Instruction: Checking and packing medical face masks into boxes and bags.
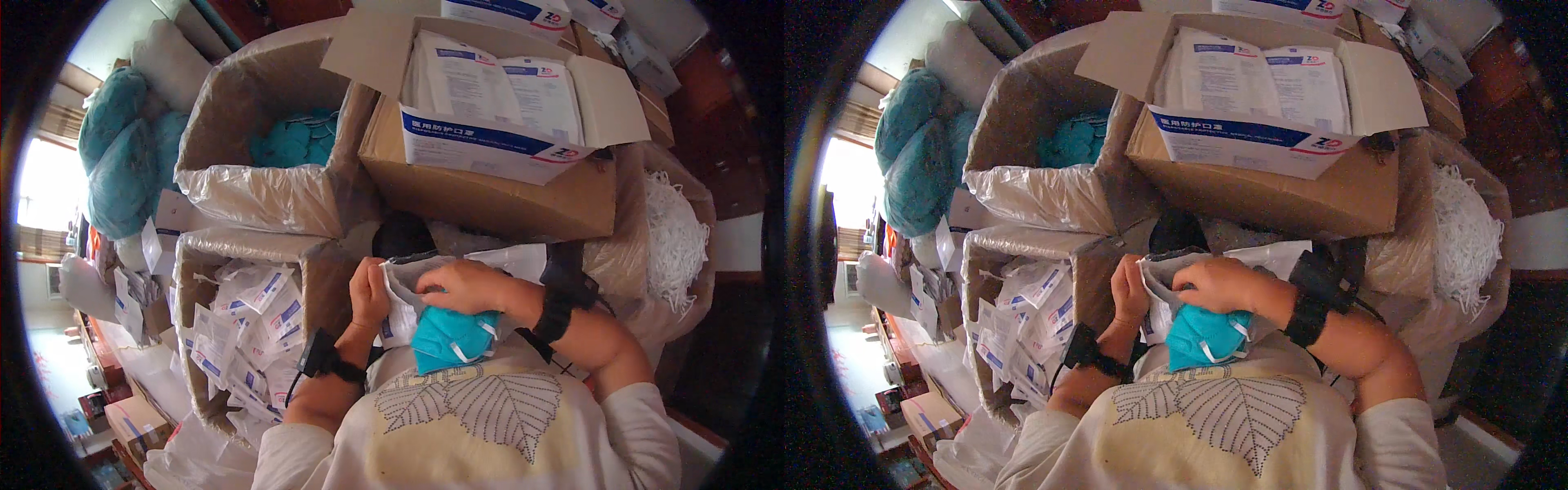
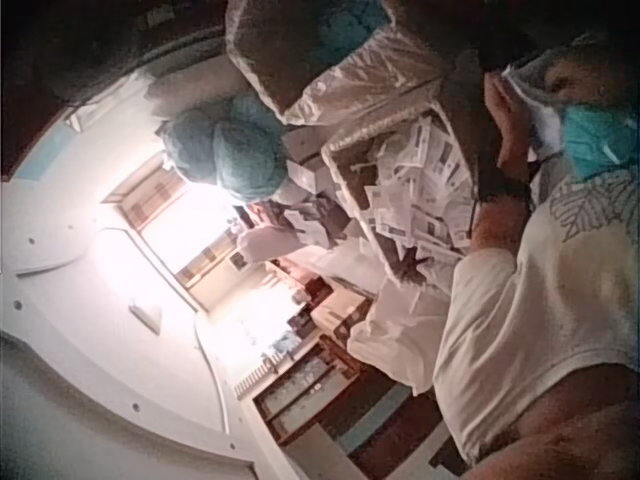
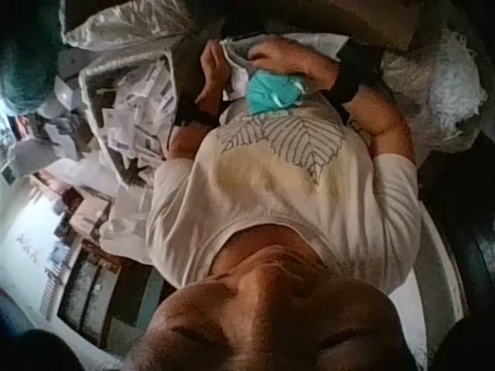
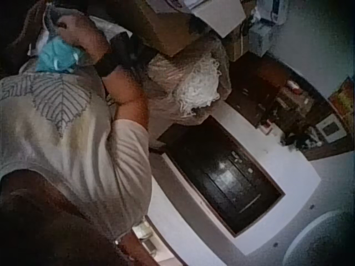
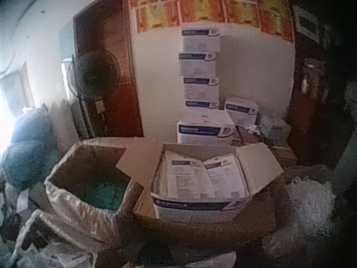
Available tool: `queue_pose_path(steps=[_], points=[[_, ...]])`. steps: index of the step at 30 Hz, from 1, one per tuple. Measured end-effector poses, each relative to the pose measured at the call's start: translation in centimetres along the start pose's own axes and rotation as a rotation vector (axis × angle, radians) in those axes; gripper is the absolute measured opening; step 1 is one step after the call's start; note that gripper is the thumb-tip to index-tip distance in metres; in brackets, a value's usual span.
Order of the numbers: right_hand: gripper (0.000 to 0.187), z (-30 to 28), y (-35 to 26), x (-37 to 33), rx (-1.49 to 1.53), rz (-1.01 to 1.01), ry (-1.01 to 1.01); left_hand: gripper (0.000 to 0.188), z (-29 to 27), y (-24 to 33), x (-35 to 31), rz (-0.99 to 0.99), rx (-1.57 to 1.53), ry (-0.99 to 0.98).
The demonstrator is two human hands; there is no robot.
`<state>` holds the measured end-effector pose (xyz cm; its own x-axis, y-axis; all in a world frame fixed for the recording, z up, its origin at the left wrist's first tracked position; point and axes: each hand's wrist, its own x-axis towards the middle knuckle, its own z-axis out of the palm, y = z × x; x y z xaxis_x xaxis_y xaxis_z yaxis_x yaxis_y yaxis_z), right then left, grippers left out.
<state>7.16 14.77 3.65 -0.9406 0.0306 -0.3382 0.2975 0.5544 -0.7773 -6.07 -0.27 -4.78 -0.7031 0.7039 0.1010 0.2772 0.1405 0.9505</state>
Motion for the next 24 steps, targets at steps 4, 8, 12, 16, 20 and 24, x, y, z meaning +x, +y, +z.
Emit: queue_pose_path(steps=[4, 8, 12, 16, 20, 24], points=[[0.025, 0.1, -0.9, 0.6, 0.003, 0.017, 0.032, 0.027, 0.0, 0.3, 0.0, 0.042, -0.01, 0.02], [0.024, 1.0, -0.3, 0.4, 0.126, -0.05, 0.085, 0.028, 0.0, -0.7, -0.2, -0.006, -0.049, 0.029], [0.026, 1.3, 0.3, 0.4, 0.182, -0.028, 0.005, 0.028, 0.1, -0.9, -0.3, -0.036, -0.081, 0.019], [0.03, 1.6, 1.7, 1.8, 0.388, 0.14, -0.137, 0.026, 0.3, -0.5, -0.2, -0.014, -0.015, 0.023], [0.032, 3.0, 2.2, 2.0, 0.333, 0.114, 0.133, 0.024, 0.5, -0.9, -0.3, -0.05, -0.025, 0.01], [0.034, 2.6, 0.3, 1.7, -0.011, 0.198, 0.092, 0.021, 0.5, -0.9, -0.8, -0.105, 0.032, -0.009]])
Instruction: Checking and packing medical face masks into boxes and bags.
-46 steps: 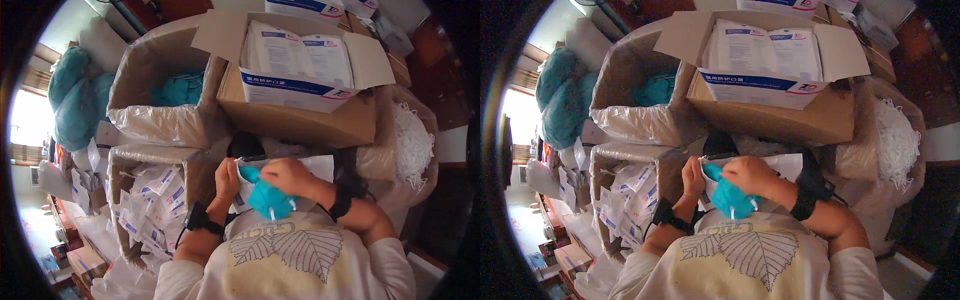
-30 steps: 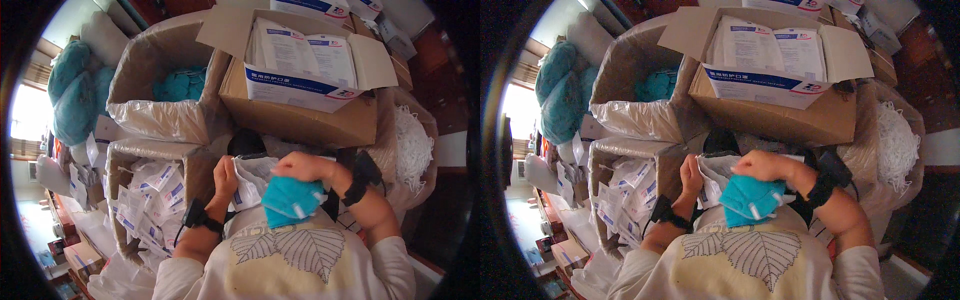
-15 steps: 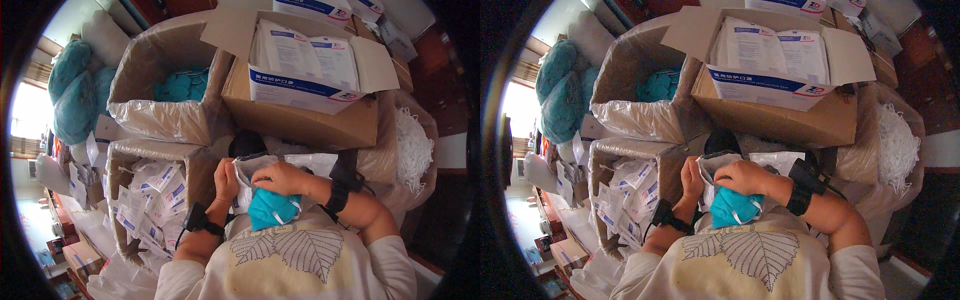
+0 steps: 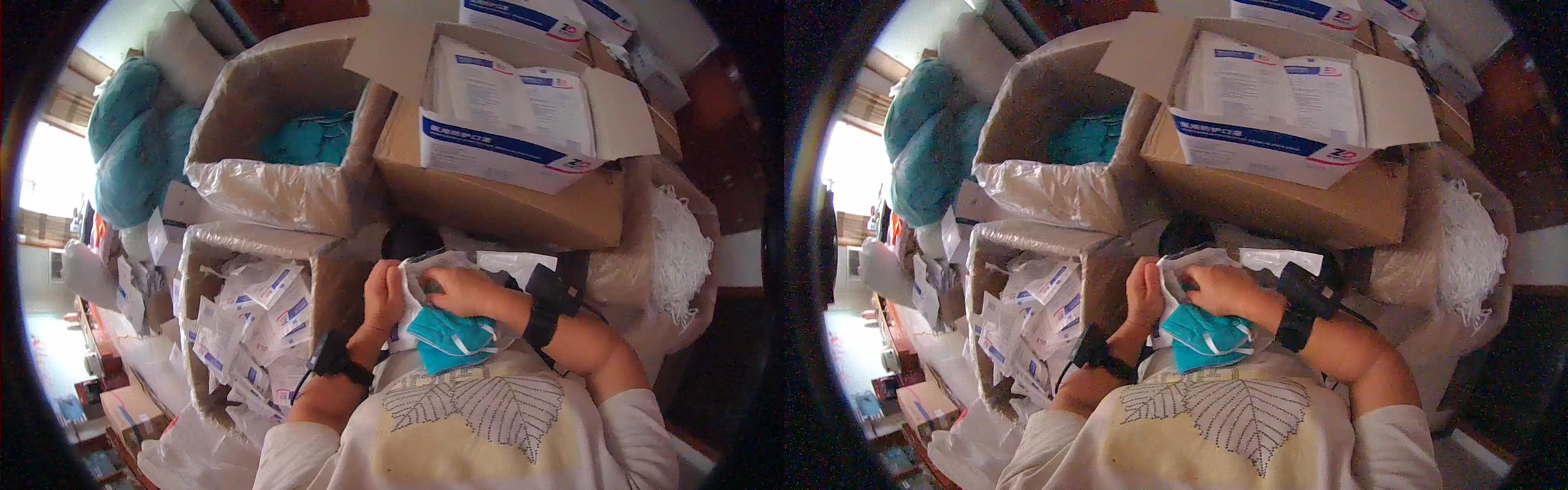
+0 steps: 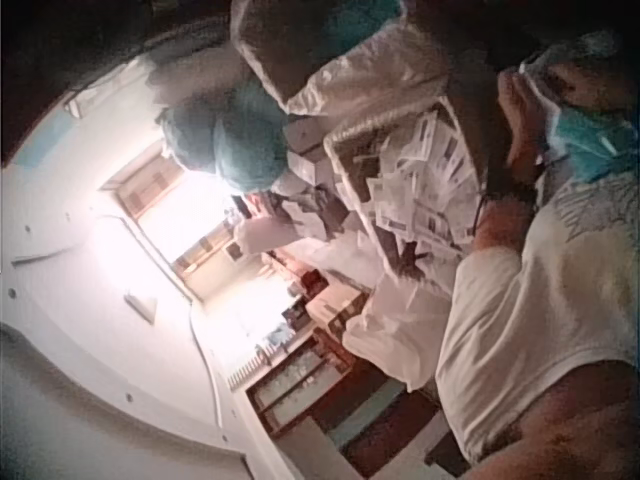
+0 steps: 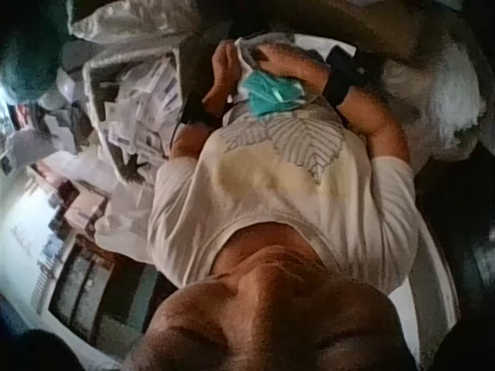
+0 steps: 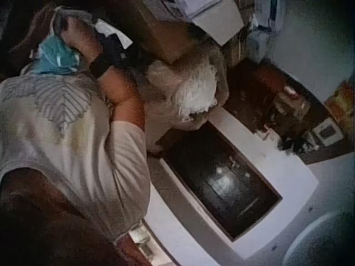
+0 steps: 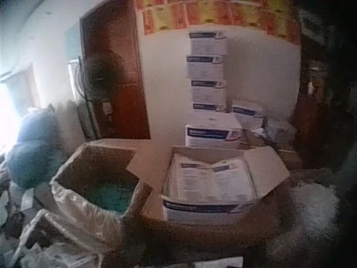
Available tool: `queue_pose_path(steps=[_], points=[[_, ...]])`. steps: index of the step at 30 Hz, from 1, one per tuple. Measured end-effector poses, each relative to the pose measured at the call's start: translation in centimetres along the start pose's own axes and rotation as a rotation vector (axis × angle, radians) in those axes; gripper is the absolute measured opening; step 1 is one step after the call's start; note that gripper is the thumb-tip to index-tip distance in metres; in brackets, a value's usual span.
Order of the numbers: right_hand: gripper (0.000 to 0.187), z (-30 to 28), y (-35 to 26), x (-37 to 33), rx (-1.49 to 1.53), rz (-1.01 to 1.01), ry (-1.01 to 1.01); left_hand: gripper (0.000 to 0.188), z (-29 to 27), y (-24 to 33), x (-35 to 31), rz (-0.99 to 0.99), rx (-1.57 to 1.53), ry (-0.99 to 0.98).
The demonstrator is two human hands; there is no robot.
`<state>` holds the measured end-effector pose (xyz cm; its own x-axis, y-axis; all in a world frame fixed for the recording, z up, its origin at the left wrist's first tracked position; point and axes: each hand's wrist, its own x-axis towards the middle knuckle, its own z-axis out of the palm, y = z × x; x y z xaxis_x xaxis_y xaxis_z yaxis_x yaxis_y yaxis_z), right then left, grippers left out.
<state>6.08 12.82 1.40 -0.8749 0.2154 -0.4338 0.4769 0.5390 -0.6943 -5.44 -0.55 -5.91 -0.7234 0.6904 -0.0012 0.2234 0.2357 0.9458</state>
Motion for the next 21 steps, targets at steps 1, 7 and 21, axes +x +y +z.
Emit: queue_pose_path(steps=[1, 7, 21], points=[[0.034, -0.2, -0.4, -0.1, -0.01, 0.012, -0.006, 0.02, -0.1, 0.3, -0.1, -0.009, 0.035, 0.013], [0.032, 0.4, 1.0, 2.8, 0.224, 0.106, -0.261, 0.017, 0.8, 0.9, -0.2, 0.168, 0.089, -0.077], [0.036, 3.0, 1.7, 1.9, -0.055, 0.07, -0.003, 0.02, 0.5, 1.2, -0.3, -0.039, 0.028, 0.043]])
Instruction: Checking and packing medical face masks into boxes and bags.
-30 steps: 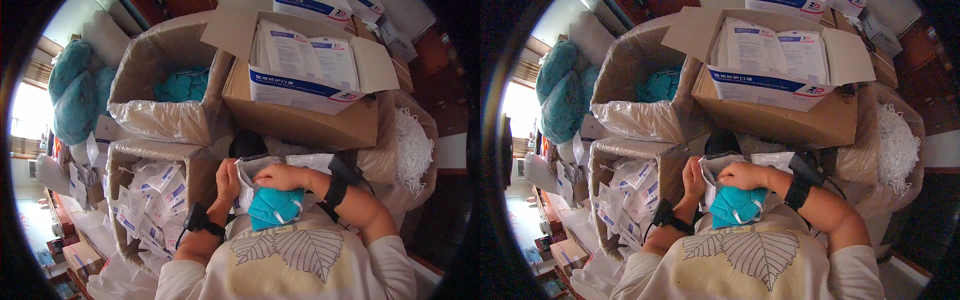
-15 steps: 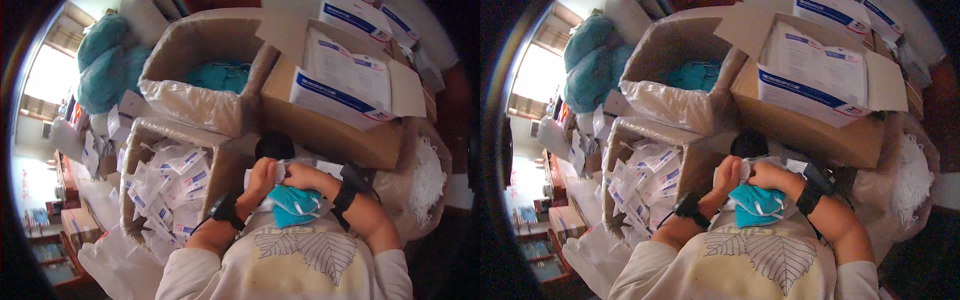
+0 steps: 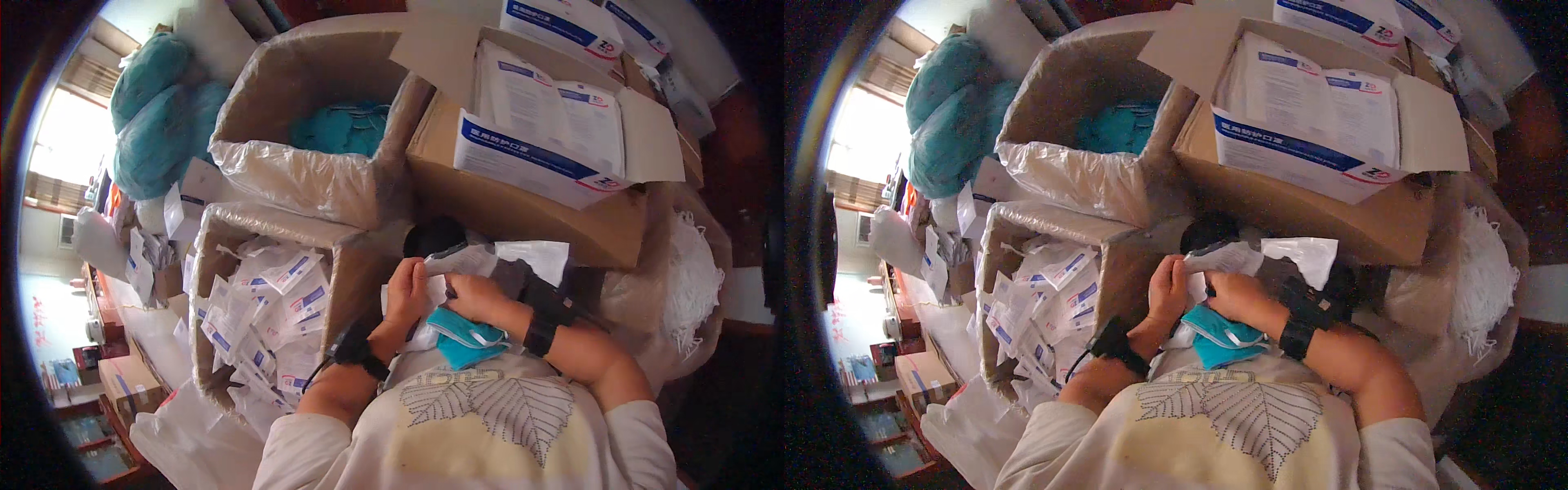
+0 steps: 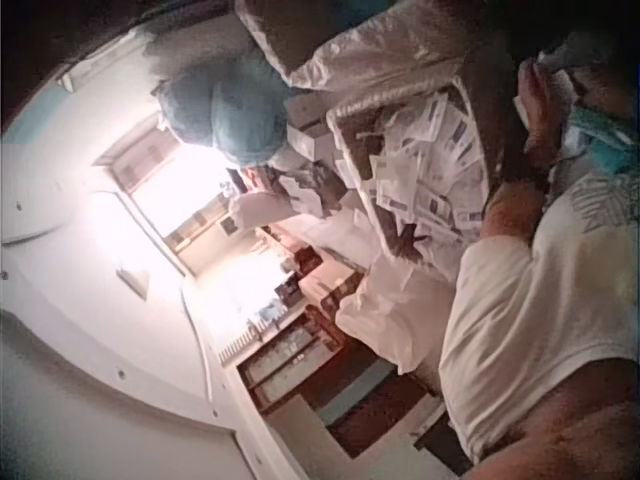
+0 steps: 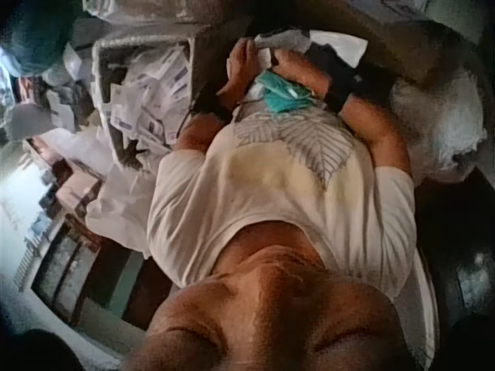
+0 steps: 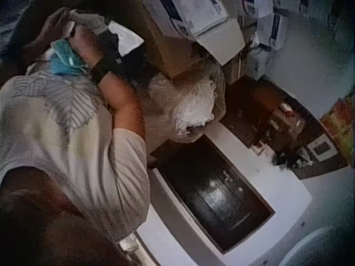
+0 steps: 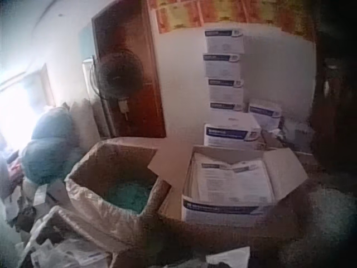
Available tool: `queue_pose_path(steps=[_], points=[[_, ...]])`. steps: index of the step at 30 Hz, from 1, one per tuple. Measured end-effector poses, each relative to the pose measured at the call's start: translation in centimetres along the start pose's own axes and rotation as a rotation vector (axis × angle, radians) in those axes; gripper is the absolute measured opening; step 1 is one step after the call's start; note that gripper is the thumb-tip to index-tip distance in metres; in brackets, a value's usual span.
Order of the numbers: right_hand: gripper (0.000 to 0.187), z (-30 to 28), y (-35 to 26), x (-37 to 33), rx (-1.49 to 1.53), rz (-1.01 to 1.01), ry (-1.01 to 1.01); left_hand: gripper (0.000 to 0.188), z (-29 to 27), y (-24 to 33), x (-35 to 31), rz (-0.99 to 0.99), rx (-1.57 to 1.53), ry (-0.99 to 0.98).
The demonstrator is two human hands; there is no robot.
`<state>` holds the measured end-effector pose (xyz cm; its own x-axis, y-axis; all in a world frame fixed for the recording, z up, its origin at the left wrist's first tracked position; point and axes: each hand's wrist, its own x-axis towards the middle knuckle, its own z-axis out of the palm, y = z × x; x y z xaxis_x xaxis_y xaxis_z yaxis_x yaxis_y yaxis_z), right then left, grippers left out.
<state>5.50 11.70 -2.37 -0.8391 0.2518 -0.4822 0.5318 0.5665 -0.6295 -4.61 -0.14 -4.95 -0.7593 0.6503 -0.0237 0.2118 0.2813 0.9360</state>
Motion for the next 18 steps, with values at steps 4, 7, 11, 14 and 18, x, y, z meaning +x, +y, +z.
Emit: queue_pose_path(steps=[4, 7, 11, 14, 18], points=[[0.032, 0.5, 0.6, 0.3, 0.041, 0.005, -0.065, 0.02, 0.1, 0.5, -0.2, -0.037, 0.041, -0.033], [0.032, 0.4, 1.0, 0.8, 0.137, -0.01, -0.142, 0.02, 0.4, 0.2, -0.2, 0.007, 0.035, -0.057], [0.029, 0.1, 0.5, 0.5, 0.092, 0.028, -0.124, 0.019, 0.4, -0.9, 0.1, 0.099, 0.1, -0.103], [0.027, -2.2, -0.8, -1.0, 0.172, -0.123, 0.088, 0.019, -0.8, -0.5, 0.8, 0.13, 0.29, -0.175], [0.023, -7.1, -3.3, -4.4, 0.233, -0.153, 0.09, 0.024, -2.8, 3.3, 1.8, 0.243, 0.346, -0.211]])
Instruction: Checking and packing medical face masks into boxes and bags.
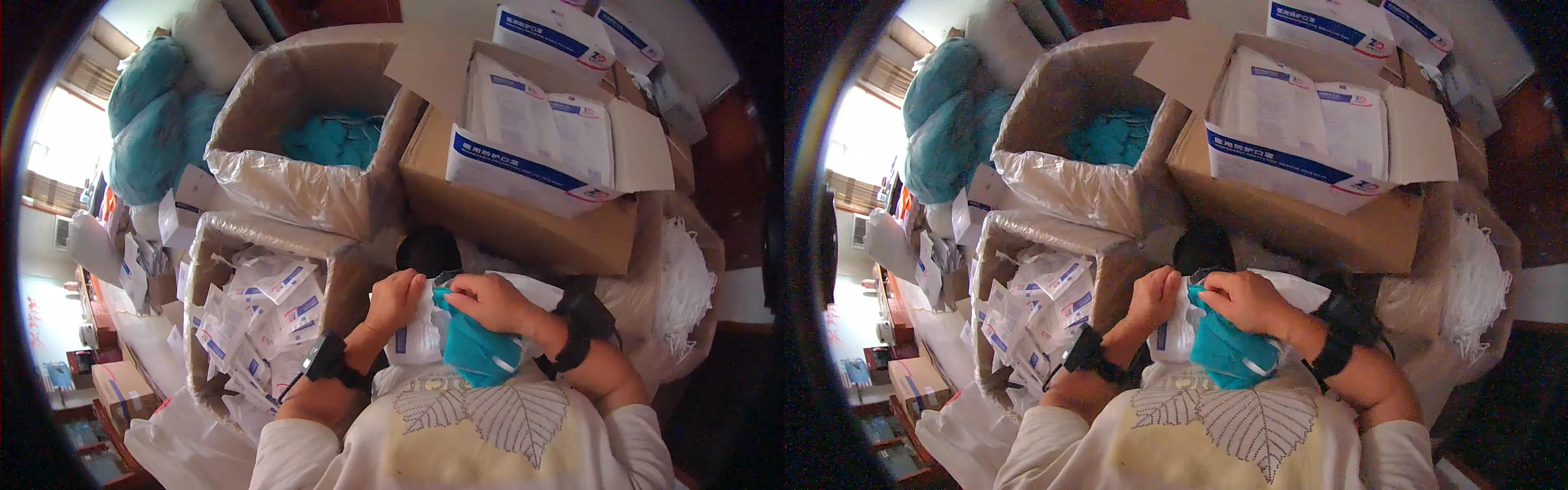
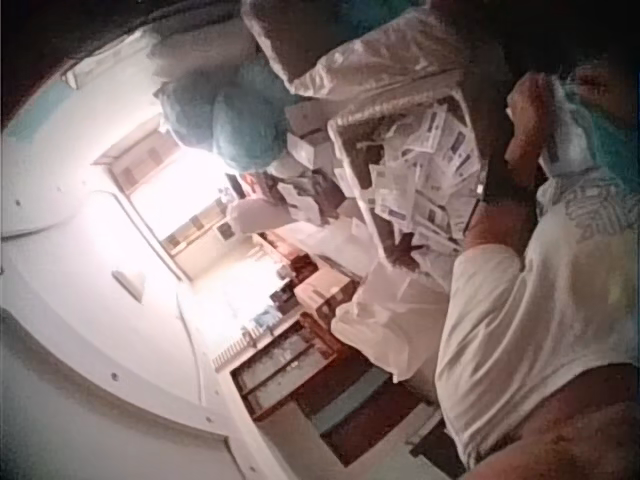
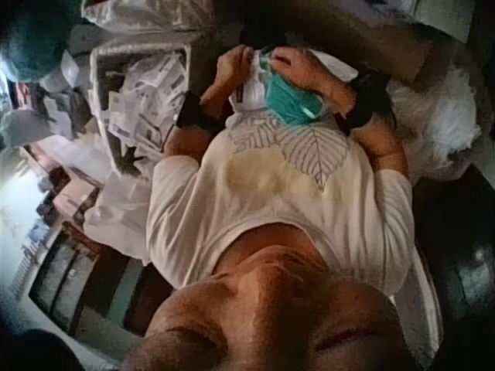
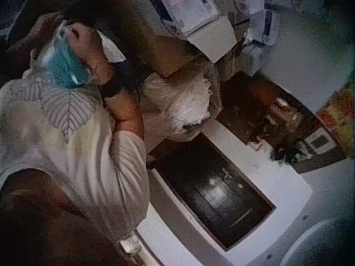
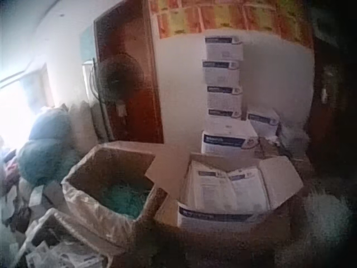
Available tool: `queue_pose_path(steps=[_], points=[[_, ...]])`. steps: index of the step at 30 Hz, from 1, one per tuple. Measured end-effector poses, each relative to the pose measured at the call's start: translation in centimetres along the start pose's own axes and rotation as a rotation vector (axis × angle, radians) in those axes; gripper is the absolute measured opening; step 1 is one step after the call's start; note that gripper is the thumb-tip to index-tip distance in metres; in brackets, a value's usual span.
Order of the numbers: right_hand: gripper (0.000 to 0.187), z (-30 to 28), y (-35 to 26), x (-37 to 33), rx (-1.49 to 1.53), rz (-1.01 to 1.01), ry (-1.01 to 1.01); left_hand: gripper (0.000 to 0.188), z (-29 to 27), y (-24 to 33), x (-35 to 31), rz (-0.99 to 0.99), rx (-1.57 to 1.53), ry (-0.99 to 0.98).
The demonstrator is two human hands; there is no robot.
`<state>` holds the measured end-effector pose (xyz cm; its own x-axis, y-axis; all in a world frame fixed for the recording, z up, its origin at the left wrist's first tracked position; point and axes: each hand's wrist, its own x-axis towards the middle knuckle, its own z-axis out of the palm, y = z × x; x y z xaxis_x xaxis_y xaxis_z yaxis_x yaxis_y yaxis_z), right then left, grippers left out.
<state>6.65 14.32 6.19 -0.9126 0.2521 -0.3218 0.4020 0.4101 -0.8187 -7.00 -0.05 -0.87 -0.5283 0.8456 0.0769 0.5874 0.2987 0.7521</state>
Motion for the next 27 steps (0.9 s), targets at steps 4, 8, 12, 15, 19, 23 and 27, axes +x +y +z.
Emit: queue_pose_path(steps=[4, 8, 12, 15, 19, 23, 27], points=[[0.016, -1.1, -2.0, -0.8, 0.109, -0.219, 0.159, 0.024, -4.5, 3.2, 1.6, 0.111, 0.037, 0.073], [0.013, -4.1, -3.9, -1.3, 0.228, -0.348, 0.358, 0.018, -10.0, -1.3, 0.9, -0.122, 0.304, 0.302], [0.013, -9.6, -3.5, -3.0, 0.687, -0.223, 0.536, 0.023, -18.4, -11.0, -5.5, -0.17, 0.283, 0.746], [0.013, -11.0, -3.6, -3.7, 0.741, -0.145, 0.569, 0.03, -22.8, -14.6, -13.2, -0.49, 0.637, 0.739], [0.014, -11.6, -2.2, -4.1, 0.707, -0.112, 0.583, 0.043, -24.4, -17.0, -19.6, -0.786, 1.253, 0.457], [0.017, -11.7, -2.8, -4.4, 0.322, -0.186, 0.466, 0.033, -21.9, -9.0, -8.7, -0.404, 0.433, 0.575], [0.019, -10.9, -3.9, -5.0, 0.22, -0.221, 0.265, 0.051, -12.3, 2.6, 2.6, 0.1, -0.561, 0.123]])
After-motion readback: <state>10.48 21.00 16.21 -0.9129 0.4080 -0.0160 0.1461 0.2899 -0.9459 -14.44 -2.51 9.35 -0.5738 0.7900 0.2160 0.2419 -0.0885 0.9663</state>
